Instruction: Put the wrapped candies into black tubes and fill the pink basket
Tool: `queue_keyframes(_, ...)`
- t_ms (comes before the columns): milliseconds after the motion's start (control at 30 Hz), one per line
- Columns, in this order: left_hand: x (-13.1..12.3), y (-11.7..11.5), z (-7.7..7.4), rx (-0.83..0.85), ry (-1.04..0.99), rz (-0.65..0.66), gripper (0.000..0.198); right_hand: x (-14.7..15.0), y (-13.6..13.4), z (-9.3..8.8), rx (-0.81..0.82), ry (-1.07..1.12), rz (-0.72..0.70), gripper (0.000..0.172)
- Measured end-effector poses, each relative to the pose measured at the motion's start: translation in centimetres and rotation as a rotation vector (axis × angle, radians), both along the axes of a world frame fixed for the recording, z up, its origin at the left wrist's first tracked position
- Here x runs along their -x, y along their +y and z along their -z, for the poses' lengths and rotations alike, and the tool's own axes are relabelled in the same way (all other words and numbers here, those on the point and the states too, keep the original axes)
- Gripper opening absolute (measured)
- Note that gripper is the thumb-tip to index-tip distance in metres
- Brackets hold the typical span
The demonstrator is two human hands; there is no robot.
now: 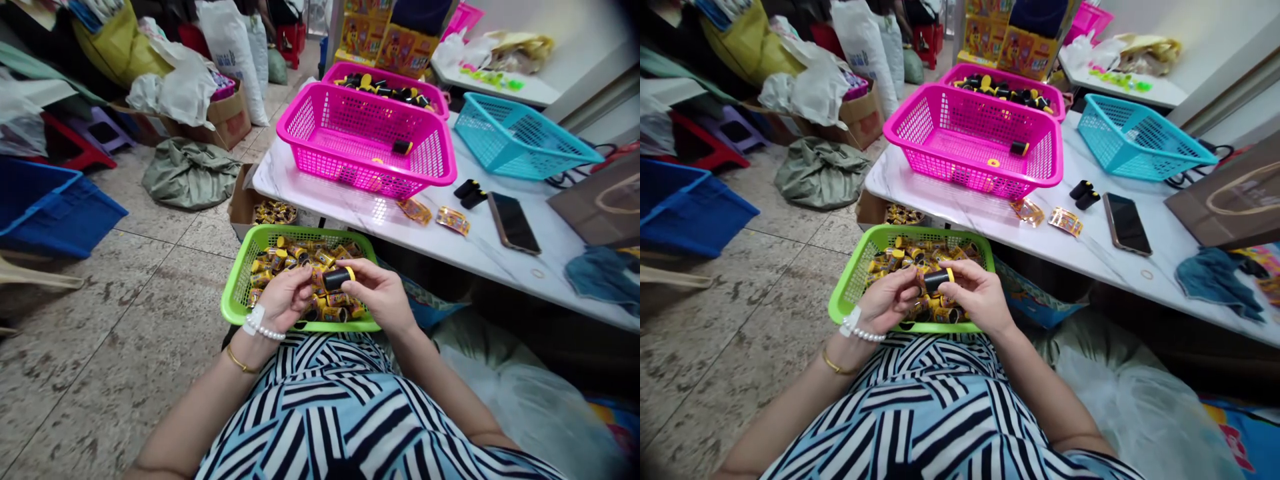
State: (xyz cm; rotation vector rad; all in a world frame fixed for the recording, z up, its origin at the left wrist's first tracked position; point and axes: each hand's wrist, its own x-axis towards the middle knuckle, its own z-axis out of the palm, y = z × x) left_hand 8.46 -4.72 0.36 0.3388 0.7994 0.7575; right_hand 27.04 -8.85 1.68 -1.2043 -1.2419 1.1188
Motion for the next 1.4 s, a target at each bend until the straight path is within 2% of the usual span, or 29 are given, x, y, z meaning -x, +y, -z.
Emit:
queue_keyframes(167,-0.3,0.0,0.0,0.015,-0.028,-0.002,0.024,0.0,0.0,0.4,-0.092,-0.174,0.115,0.025)
queue_keyframes(267,-0.5,0.0,0.1,0.022,-0.026,-0.006,0.023,0.5,-0.3,0.8,-0.174,-0.279,0.18,0.027)
queue_keyframes(433,-0.5,0.2,0.4,0.05,-0.037,-0.052,0.014,1.3,-1.0,1.8,-0.161,-0.301,0.065,0.031)
queue_keyframes(567,-0.6,0.1,0.6,0.061,-0.062,-0.053,0.01,1.1,-0.9,1.7,-0.28,-0.48,0.11,0.03)
queue_keyframes(667,-0.6,0.0,0.5,0.051,-0.076,-0.054,0.012,0.8,-0.6,1.5,-0.268,-0.369,0.024,0.031)
queue_keyframes(733,-0.6,-0.1,0.4,0.039,-0.098,-0.053,0.014,0.6,-0.5,1.5,-0.267,-0.343,0.026,0.03)
queue_keyframes(833,-0.4,0.0,0.4,0.024,-0.1,-0.036,0.016,0.2,-0.3,1.6,-0.393,-0.484,0.096,0.031)
queue_keyframes(933,-0.3,0.0,0.6,-0.007,-0.01,-0.016,0.019,-0.2,-0.2,1.5,-0.566,-0.64,-0.017,0.029)
queue_keyframes(1000,-0.4,-0.1,0.7,-0.055,0.059,-0.039,0.024,-0.3,-0.1,1.5,-0.616,-0.699,-0.08,0.027)
queue_keyframes(1100,-0.6,-0.4,0.8,-0.118,0.122,-0.078,0.03,0.0,-0.1,1.8,-0.515,-0.613,-0.051,0.029)
queue_keyframes(1200,-0.8,-0.9,0.9,-0.139,0.137,-0.088,0.034,0.7,-0.3,2.5,-0.267,-0.312,-0.04,0.03)
queue_keyframes(1267,-0.8,-1.0,1.0,-0.135,0.13,-0.092,0.035,1.1,-0.6,2.9,-0.161,-0.157,-0.045,0.03)
queue_keyframes(1333,-0.7,-1.1,1.2,-0.122,0.129,-0.108,0.035,1.2,-0.9,3.1,-0.15,-0.134,-0.008,0.031)
queue_keyframes(1400,-0.5,-1.1,1.1,-0.127,0.147,-0.157,0.036,1.1,-1.1,3.2,-0.192,-0.202,0.073,0.032)
